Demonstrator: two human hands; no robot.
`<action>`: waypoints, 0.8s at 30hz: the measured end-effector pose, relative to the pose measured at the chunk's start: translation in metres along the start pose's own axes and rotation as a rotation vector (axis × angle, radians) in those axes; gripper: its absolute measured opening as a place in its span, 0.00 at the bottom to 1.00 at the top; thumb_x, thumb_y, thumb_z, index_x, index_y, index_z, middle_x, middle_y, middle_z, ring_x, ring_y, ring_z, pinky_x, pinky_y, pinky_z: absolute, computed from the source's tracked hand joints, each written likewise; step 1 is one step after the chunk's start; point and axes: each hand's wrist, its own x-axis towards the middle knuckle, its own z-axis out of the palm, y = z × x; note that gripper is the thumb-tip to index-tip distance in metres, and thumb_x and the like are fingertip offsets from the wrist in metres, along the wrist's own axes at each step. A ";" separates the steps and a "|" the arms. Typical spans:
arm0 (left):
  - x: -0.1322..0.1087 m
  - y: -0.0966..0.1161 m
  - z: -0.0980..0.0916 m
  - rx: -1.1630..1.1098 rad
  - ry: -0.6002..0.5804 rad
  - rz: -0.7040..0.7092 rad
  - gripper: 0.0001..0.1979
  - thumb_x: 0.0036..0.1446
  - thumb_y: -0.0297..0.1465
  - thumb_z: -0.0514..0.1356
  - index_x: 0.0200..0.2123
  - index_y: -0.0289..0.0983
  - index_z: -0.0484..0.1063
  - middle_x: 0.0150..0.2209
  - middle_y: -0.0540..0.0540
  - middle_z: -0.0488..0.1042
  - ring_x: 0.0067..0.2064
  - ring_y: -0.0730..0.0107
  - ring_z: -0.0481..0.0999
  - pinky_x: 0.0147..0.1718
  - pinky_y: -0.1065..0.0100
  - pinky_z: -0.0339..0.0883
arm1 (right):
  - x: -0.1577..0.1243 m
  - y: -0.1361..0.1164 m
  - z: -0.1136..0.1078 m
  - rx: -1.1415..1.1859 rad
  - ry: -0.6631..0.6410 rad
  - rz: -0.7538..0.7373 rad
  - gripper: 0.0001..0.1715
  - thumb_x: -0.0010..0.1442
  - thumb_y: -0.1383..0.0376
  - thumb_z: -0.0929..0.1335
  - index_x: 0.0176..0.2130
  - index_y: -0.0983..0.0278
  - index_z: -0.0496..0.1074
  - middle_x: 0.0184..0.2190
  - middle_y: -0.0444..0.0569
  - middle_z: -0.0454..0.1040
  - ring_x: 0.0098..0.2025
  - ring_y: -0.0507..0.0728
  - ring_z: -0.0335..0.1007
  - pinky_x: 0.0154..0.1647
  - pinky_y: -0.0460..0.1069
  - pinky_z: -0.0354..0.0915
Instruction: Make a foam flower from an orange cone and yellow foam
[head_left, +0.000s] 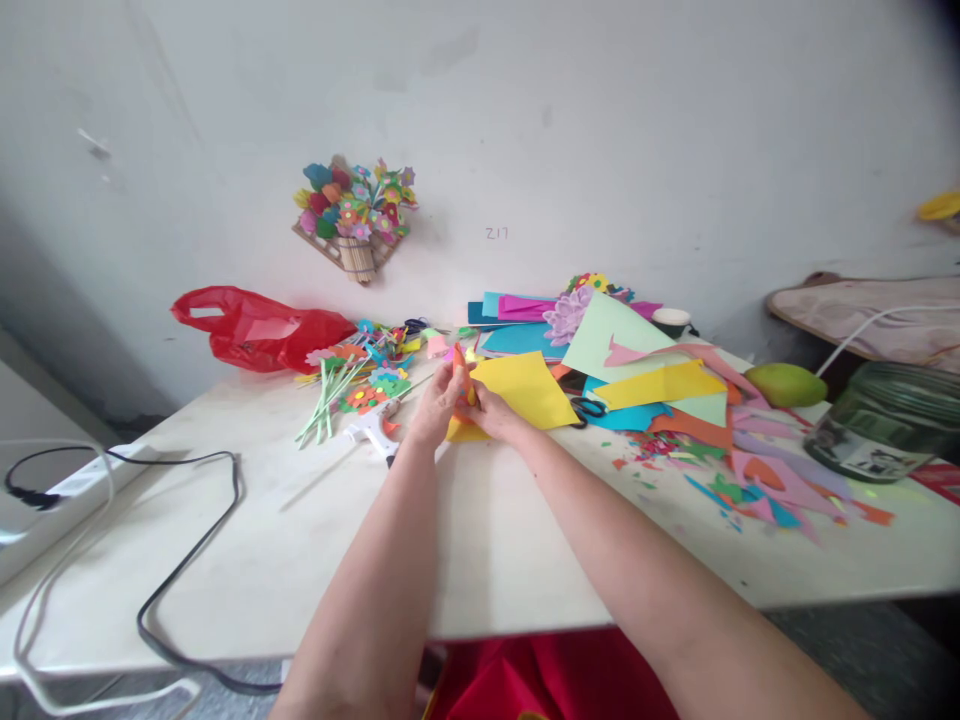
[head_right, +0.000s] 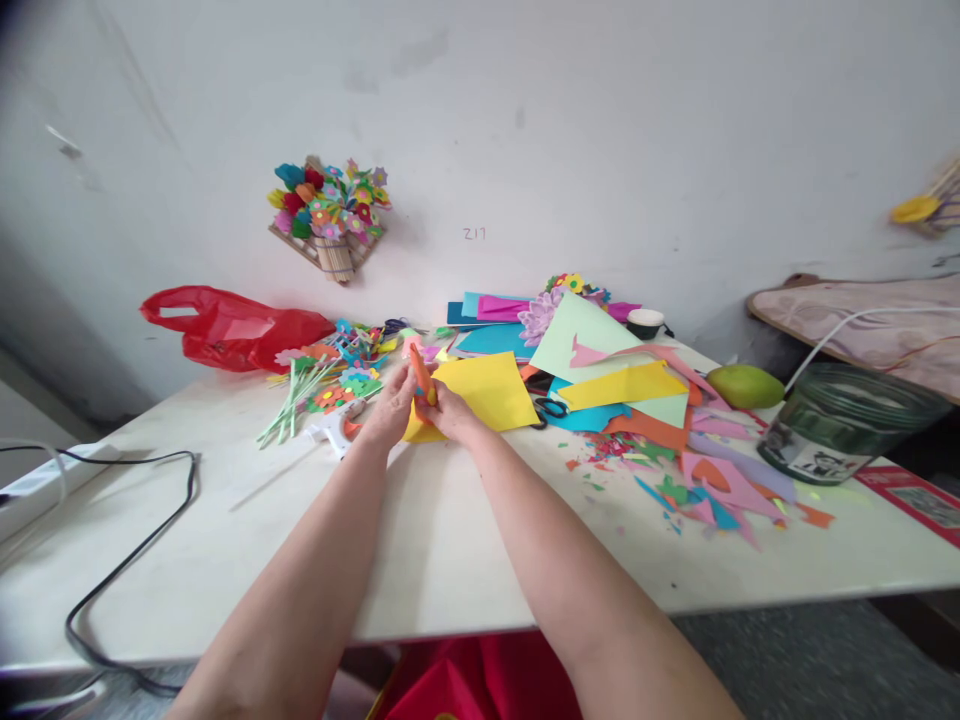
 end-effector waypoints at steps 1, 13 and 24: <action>0.000 0.000 0.001 -0.040 -0.024 0.015 0.22 0.55 0.44 0.53 0.49 0.38 0.65 0.48 0.42 0.71 0.51 0.64 0.69 0.51 0.64 0.60 | 0.000 -0.001 0.000 -0.010 -0.002 0.010 0.25 0.59 0.58 0.63 0.54 0.63 0.60 0.42 0.52 0.72 0.39 0.57 0.68 0.39 0.49 0.62; 0.006 -0.014 0.003 0.006 0.019 -0.017 0.22 0.51 0.41 0.59 0.46 0.36 0.66 0.39 0.46 0.71 0.41 0.67 0.70 0.41 0.69 0.64 | 0.007 0.009 0.007 -0.001 0.028 -0.023 0.25 0.55 0.66 0.66 0.53 0.64 0.62 0.42 0.52 0.72 0.43 0.58 0.68 0.43 0.51 0.63; 0.003 -0.015 0.005 0.119 0.079 -0.059 0.20 0.49 0.41 0.60 0.43 0.35 0.68 0.33 0.48 0.70 0.33 0.71 0.69 0.32 0.71 0.63 | -0.001 0.015 -0.026 0.167 -0.029 -0.014 0.29 0.50 0.74 0.61 0.52 0.61 0.66 0.50 0.46 0.71 0.52 0.57 0.64 0.53 0.53 0.58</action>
